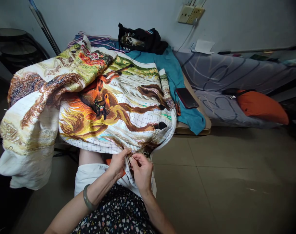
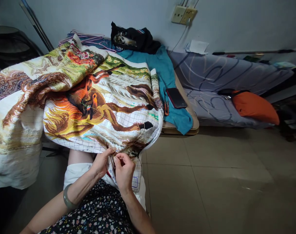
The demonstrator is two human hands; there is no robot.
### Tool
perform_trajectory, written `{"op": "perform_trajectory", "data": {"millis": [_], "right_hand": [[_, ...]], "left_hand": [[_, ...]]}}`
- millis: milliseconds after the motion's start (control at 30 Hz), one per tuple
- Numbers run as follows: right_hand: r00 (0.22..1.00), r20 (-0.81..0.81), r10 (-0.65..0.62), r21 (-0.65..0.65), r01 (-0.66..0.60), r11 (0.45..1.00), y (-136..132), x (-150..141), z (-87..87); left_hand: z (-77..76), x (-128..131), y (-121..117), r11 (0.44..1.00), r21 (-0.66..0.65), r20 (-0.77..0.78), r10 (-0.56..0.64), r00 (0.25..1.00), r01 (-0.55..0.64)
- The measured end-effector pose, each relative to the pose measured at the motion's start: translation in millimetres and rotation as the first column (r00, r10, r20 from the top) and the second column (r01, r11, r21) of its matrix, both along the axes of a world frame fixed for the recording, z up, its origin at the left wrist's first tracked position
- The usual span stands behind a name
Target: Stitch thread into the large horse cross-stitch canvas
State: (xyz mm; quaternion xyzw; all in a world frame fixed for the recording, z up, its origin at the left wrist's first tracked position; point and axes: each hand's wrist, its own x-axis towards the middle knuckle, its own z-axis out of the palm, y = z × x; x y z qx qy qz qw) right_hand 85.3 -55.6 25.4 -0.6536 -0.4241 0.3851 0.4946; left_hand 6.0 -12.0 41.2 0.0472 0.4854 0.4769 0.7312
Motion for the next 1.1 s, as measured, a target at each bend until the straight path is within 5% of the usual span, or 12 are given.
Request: {"op": "perform_trajectory", "data": {"millis": [767, 1100], "right_hand": [[0.991, -0.134, -0.025, -0.062, 0.016, 0.998, 0.1, -0.6, 5.6], [0.994, 0.080, -0.080, 0.090, 0.072, 0.993, -1.8, -4.8, -1.5]], "left_hand": [[-1.4, -0.7, -4.7, 0.998, 0.024, 0.032, -0.056, 0.998, 0.055], [3.1, 1.8, -0.4, 0.998, 0.031, 0.006, 0.046, 0.999, -0.046]]}}
